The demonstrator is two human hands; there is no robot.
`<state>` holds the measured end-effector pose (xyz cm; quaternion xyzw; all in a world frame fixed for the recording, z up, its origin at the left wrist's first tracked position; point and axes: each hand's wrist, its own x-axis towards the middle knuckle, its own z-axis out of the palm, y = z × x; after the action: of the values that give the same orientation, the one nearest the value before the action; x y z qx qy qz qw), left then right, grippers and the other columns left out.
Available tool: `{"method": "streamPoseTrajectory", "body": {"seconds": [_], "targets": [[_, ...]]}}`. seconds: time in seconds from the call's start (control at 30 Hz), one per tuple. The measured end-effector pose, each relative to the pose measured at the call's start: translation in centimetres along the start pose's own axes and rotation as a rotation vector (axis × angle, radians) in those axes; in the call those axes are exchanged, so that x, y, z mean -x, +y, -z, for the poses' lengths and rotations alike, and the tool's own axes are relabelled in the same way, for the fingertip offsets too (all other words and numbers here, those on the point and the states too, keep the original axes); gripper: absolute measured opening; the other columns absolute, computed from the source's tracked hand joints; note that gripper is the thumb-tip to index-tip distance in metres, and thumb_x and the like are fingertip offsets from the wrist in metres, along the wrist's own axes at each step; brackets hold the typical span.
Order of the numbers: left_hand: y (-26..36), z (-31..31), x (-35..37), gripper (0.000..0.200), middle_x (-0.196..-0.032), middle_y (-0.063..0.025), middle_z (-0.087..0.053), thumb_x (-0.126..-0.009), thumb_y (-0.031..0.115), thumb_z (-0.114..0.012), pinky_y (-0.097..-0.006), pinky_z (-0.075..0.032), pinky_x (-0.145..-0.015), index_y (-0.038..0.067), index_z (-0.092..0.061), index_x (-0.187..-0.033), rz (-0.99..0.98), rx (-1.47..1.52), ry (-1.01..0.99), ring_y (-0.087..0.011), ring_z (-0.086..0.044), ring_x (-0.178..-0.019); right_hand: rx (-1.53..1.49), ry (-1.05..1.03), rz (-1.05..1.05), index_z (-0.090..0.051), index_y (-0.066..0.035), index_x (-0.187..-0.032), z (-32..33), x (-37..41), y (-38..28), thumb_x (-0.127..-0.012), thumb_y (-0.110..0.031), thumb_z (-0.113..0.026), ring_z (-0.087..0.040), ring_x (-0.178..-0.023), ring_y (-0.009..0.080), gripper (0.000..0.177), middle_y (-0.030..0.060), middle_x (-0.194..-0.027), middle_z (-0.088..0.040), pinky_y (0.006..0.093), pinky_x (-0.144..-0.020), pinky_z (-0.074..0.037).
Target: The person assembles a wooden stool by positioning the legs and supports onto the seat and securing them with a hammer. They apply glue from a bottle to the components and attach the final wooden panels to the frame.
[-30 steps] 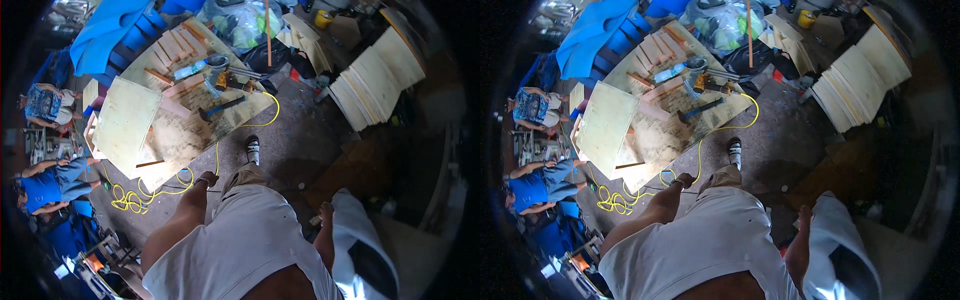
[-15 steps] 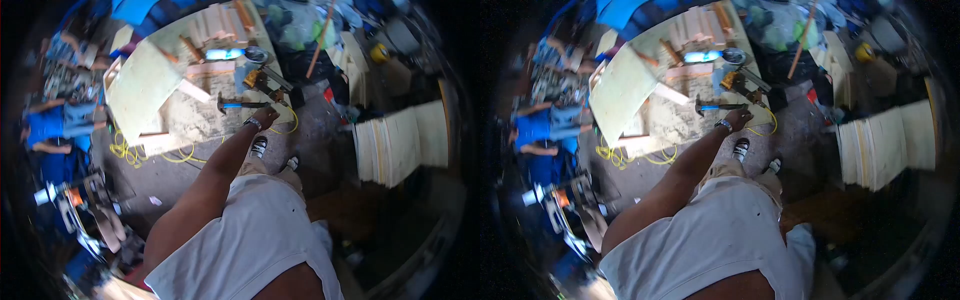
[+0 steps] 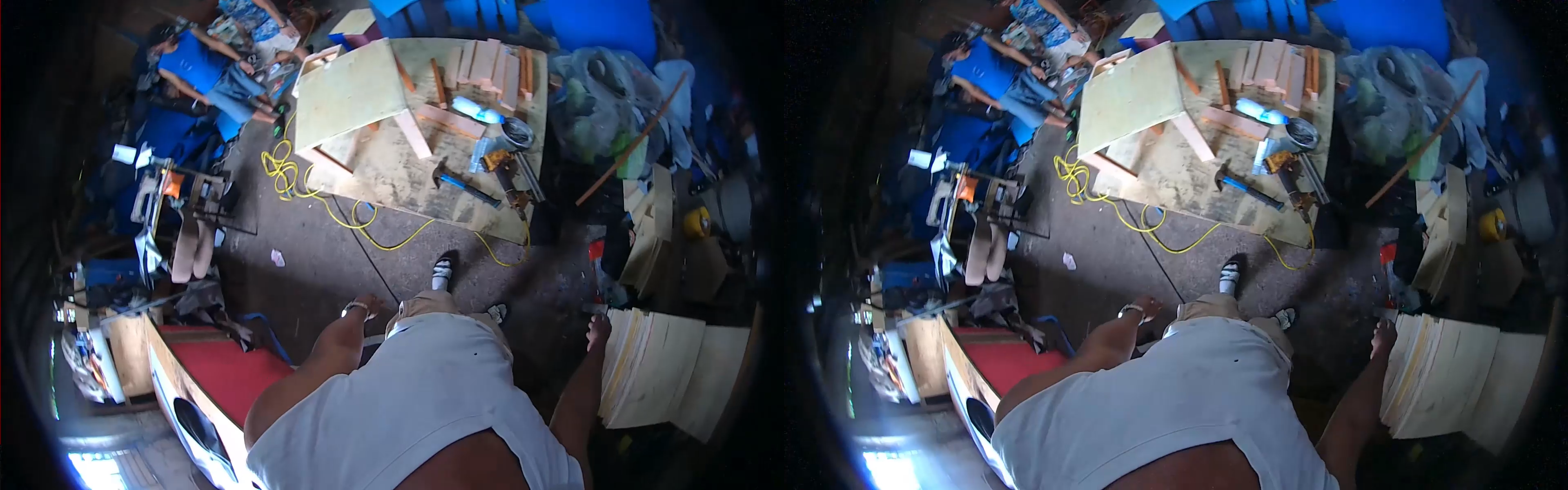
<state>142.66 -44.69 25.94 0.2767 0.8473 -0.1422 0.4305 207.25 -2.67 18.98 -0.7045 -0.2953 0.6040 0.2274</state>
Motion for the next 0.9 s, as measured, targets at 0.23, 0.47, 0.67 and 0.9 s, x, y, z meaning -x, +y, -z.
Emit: {"method": "streamPoseTrajectory", "body": {"seconds": [0.23,0.47,0.67,0.9], "targets": [[0.7,-3.2,7.9,0.052,-0.117,-0.0235,-0.064,-0.097,0.045,-0.04,-0.0446,-0.045,-0.099,0.004,-0.069,-0.108,0.051,0.458,-0.017,-0.0355,-0.06,-0.114,0.31,-0.262,-0.205,-0.059,-0.021,-0.112,-7.1,-2.5,4.0,-0.094,-0.046,-0.043,-0.051,-0.059,0.0262,0.035,0.0028,-0.082,-0.057,0.0474,-0.041,-0.038],[-1.9,0.3,0.9,0.031,-0.089,-0.0168,-0.068,-0.095,0.025,-0.044,-0.0496,-0.052,-0.081,0.008,-0.06,-0.116,-0.225,0.265,0.618,-0.0404,-0.065,-0.091,1.141,-0.609,0.192,-0.063,-0.015,-0.09,-16.9,10.2,9.4,-0.092,-0.027,-0.056,-0.053,-0.063,0.016,0.014,0.0009,-0.075,-0.057,0.0368,-0.05,-0.042],[-4.9,8.1,-2.3,0.025,-0.081,-0.0156,-0.065,-0.097,0.022,-0.046,-0.0434,-0.05,-0.068,0.005,-0.061,-0.109,-0.352,0.82,0.806,-0.0339,-0.064,-0.075,0.692,-0.339,-0.133,-0.06,-0.017,-0.094,-20.4,20.8,4.7,-0.093,-0.028,-0.058,-0.045,-0.059,0.0101,0.011,-0.0057,-0.072,-0.048,0.0293,-0.05,-0.032],[1.1,23.9,14.9,0.022,-0.077,-0.0038,-0.057,-0.096,0.01,-0.045,-0.0294,-0.047,-0.062,0.004,-0.062,-0.108,-1.11,1.354,0.899,-0.0128,-0.055,-0.067,0.444,-0.386,-0.246,-0.061,-0.016,-0.09,-22.8,21.8,4.7,-0.09,-0.022,-0.059,-0.046,-0.057,0.0081,0.006,-0.0053,-0.072,-0.051,0.0298,-0.046,-0.033]]}}
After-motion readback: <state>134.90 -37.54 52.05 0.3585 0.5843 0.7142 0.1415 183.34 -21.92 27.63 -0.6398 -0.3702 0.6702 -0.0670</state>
